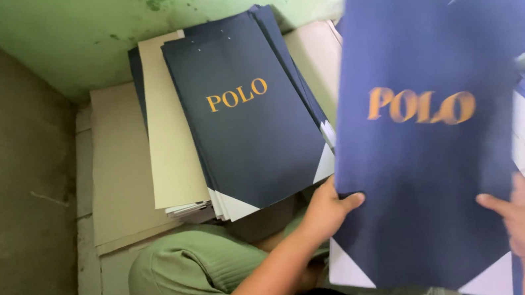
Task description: Sorting and stacking blue paper bags on the floor
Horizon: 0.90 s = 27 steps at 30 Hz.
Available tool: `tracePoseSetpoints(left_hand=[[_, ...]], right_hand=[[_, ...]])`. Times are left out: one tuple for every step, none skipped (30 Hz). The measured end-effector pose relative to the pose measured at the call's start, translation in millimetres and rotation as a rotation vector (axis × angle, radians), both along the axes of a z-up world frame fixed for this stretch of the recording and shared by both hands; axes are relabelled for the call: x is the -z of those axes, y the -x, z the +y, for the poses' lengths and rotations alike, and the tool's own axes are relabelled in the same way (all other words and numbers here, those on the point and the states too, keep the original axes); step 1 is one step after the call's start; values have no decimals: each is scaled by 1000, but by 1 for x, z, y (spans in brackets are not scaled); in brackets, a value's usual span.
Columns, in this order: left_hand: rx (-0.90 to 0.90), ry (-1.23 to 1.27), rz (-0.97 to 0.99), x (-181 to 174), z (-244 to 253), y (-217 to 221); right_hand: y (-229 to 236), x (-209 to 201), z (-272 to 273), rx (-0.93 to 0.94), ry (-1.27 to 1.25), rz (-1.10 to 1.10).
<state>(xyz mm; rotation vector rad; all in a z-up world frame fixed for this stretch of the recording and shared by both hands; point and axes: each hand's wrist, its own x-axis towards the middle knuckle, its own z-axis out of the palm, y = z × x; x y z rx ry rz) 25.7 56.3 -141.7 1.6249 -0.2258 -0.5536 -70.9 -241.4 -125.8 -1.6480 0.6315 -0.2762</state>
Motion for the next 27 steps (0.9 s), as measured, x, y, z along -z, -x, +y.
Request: tracePoseSetpoints(left_hand=[[10, -3, 1, 20, 1, 4], [-13, 26, 84, 41, 2, 8], [-39, 55, 167, 62, 3, 13], [-30, 51, 169, 67, 7, 17], [-38, 30, 210, 71, 9, 19], [-47, 8, 250, 76, 12, 21], [-40, 10, 251, 79, 12, 19], [-50, 76, 254, 83, 12, 17], [-62, 137, 265, 88, 14, 21], [-58, 134, 276, 87, 14, 25], [-67, 111, 262, 84, 14, 22], [-76, 88, 248, 82, 13, 19], [-68, 88, 241, 85, 11, 17], [-116, 163, 231, 89, 10, 15], [-165, 237, 231, 94, 9, 17], [-156, 236, 234, 87, 9, 18], [-187, 211, 201, 80, 9, 18], [-218, 187, 169, 74, 9, 19], [-213, 183, 175, 71, 6, 21], [-250, 184, 144, 68, 3, 22], [-287, 187, 107, 64, -1, 21], [-283, 186, 109, 62, -4, 26], [-324, 224, 59, 61, -8, 29], [-365, 262, 9, 60, -13, 33], [-349, 258, 23, 58, -17, 37], [-416, 284, -35, 58, -21, 41], [-483, 300, -78, 58, -23, 50]], right_hand=[[2, 28, -10, 10, -3, 1], [4, 55, -20, -2, 1, 149], [7, 83, -29, -14, 3, 298], [10, 80, -17, -5, -1, 300], [11, 76, -6, 26, -79, 380], [12, 71, 5, 58, -159, 459], [11, 55, 14, 65, -158, 459], [11, 39, 24, 75, -186, 420], [15, 24, 35, 83, -218, 389], [20, 22, 35, 90, -221, 398], [20, 19, 34, 71, -228, 463], [19, 15, 33, 51, -236, 528], [23, 14, 32, 59, -237, 519], [27, 12, 31, 64, -365, 540], [34, 11, 30, 70, -495, 566], [50, 44, 9, 79, -498, 566], [65, 77, -13, -48, -512, 442], [80, 111, -34, -178, -521, 322], [89, 131, -37, -171, -525, 326], [97, 150, -39, -151, -689, 4], [103, 170, -42, -138, -843, -327], [103, 179, -34, -133, -843, -328], [103, 190, -26, -78, -944, -381], [102, 201, -19, -22, -1044, -436], [97, 192, -4, 1, -1042, -435], [89, 185, 9, -32, -997, -407], [89, 179, 25, -55, -958, -364]])
